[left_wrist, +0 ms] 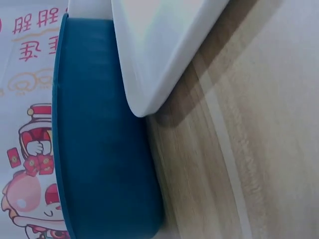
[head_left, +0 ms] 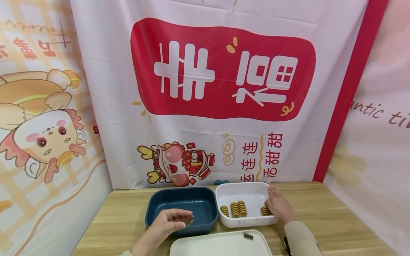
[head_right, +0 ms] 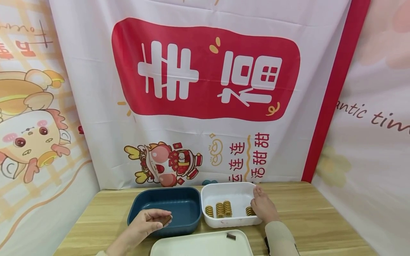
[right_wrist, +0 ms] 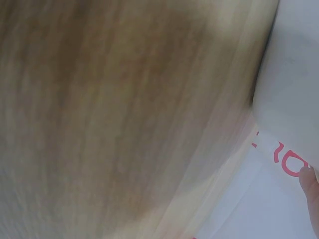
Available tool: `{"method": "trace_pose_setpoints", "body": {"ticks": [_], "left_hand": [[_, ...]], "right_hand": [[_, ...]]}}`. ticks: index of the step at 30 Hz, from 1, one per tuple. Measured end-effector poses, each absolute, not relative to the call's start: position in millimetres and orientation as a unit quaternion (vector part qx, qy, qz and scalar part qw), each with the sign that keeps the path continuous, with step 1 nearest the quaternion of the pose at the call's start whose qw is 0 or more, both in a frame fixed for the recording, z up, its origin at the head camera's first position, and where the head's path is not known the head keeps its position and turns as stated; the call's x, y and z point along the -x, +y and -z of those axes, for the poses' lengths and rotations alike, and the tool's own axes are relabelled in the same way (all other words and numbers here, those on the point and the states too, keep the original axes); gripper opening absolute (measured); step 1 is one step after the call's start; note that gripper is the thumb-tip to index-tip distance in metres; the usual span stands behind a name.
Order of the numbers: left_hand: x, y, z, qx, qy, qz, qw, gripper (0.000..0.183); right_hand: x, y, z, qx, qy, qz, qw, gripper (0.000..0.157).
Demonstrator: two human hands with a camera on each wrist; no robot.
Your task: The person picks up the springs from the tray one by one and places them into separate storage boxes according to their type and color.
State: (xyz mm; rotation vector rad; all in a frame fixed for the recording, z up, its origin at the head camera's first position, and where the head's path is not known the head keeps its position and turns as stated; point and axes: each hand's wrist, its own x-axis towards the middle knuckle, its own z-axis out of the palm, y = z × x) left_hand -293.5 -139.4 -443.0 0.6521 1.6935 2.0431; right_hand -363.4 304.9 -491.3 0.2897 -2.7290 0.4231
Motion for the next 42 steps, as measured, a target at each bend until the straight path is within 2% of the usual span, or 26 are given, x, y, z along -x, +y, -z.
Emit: {"method": "trace_pose_setpoints", "body": {"ticks": [12, 16, 20, 25, 34, 42], "left_hand": [[317.2, -151.5, 441.9, -0.199, 0.598, -0.756, 0.174, 0.026], [328.9, -152.1, 442.1, -0.183, 0.613, -0.753, 0.155, 0.034], [340.3, -146.8, 441.2, -0.169, 0.670, -0.712, 0.124, 0.043], [356.3, -131.9, 436.7, -0.183, 0.752, -0.627, 0.091, 0.045], [384.2, -107.7, 438.2, -0.314, 0.868, -0.386, 0.012, 0.022], [394.9, -81.7, 450.9, -0.331, 0.913, -0.238, 0.020, 0.014]], "right_hand": [[361.4, 302.6, 487.6, -0.096, -0.971, -0.148, 0.164, 0.046], [360.8, 302.1, 488.7, -0.092, -0.968, -0.155, 0.175, 0.046], [362.6, 302.8, 490.9, -0.092, -0.966, -0.158, 0.183, 0.046], [363.7, 303.9, 492.4, -0.094, -0.965, -0.160, 0.183, 0.046], [361.6, 301.9, 489.9, -0.083, -0.970, -0.162, 0.161, 0.047], [362.3, 301.5, 492.3, -0.087, -0.967, -0.160, 0.178, 0.046]]}}
